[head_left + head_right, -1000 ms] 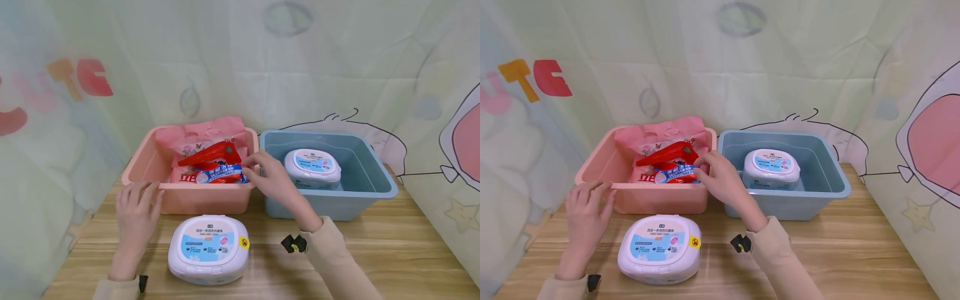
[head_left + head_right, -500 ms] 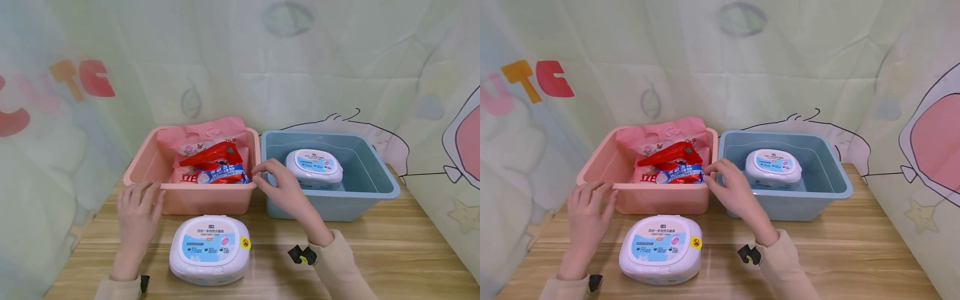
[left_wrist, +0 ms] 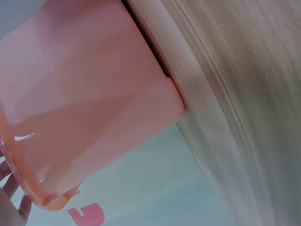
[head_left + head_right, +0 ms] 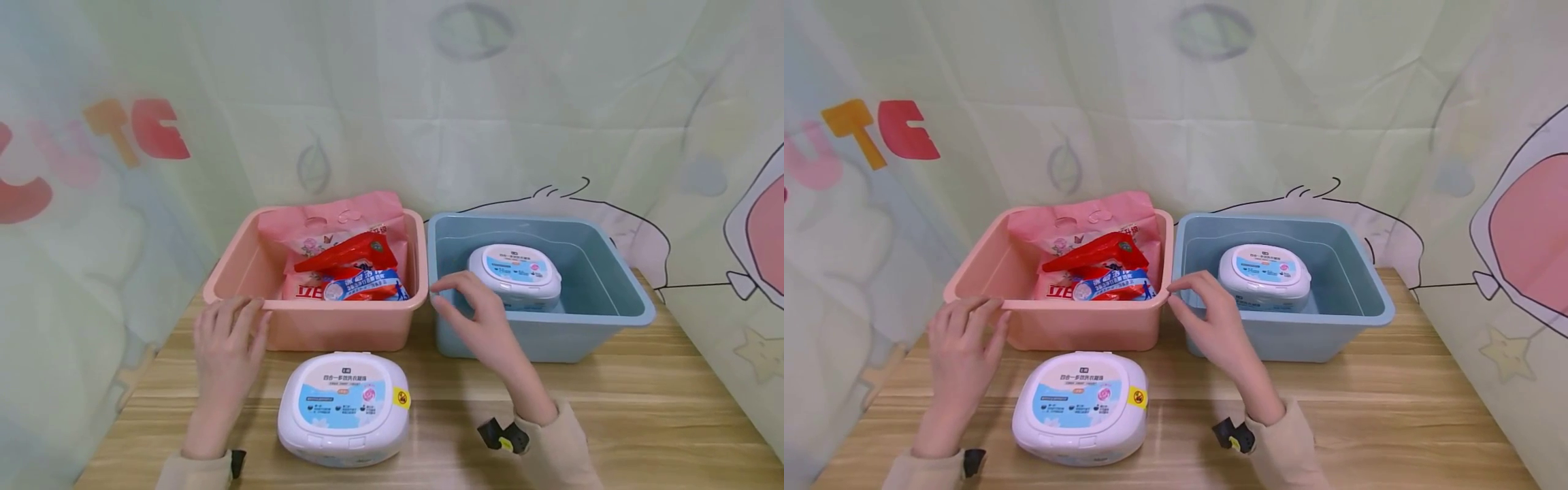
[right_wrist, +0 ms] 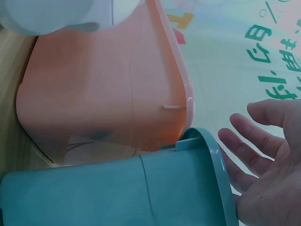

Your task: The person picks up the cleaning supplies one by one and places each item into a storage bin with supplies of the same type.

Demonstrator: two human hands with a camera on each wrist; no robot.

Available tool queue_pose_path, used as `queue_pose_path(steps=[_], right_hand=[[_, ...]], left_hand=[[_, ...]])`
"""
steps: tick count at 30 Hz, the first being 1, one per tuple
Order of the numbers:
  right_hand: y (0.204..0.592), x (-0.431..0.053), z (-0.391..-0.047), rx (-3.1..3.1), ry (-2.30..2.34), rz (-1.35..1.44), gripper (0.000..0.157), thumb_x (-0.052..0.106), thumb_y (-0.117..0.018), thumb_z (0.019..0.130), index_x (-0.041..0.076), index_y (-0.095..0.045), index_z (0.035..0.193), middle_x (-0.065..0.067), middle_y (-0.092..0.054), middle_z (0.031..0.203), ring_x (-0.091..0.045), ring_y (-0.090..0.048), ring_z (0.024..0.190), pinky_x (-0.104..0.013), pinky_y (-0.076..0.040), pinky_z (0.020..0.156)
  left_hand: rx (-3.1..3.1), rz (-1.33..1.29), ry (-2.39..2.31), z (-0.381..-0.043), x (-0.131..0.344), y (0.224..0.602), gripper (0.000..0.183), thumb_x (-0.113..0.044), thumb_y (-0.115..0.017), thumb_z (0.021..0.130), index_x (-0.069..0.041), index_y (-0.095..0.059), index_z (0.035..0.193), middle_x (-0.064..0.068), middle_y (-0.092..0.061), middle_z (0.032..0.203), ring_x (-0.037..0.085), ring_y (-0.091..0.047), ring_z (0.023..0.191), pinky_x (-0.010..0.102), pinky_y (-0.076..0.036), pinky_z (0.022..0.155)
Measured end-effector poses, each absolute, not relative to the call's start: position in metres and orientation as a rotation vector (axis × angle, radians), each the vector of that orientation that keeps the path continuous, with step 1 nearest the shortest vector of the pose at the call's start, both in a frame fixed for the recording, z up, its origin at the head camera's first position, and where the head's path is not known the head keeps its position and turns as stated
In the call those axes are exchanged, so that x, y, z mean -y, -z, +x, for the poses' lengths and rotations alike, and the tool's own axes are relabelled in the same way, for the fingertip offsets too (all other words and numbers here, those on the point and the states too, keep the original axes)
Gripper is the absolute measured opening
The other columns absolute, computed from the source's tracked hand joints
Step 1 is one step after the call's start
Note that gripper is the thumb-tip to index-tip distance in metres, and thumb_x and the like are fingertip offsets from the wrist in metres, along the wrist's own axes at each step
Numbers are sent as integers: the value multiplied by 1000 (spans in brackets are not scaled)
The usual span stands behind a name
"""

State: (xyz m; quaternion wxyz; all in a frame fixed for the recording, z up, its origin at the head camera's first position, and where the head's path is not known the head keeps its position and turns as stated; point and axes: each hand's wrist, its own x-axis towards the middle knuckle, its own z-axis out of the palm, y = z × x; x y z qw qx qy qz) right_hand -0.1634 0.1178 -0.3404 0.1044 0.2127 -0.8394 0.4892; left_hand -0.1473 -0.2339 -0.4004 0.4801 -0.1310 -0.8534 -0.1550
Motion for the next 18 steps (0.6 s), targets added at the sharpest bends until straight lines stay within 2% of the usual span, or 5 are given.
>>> queue_pose_path(steps=[3,6,18], right_hand=[[343,-120,-160,2421,-1446,619,22,22,-61,95,15,-64,115,3,-64,114,-13,-57,109,-30,-54,90],[345,-125,-156,2374,-1434,617,21,18,-61,94,14,-65,114,2,-64,114,-12,-57,109,-23,-52,91],[359,-149,-138,2253,-1363,675,21,5,-63,91,13,-66,110,-1,-63,111,-6,-55,109,-17,-45,95]], left_hand=[[2080,-315,370,-147,234,400,46,-38,-43,101,3,-63,108,22,-59,105,41,-49,101,53,-36,86],[2080,-318,363,-148,233,400,48,-39,-42,102,4,-63,107,22,-59,105,41,-50,100,54,-36,85],[2121,-348,339,-147,236,393,51,-42,-38,102,2,-63,106,21,-60,103,42,-51,99,55,-38,83]])
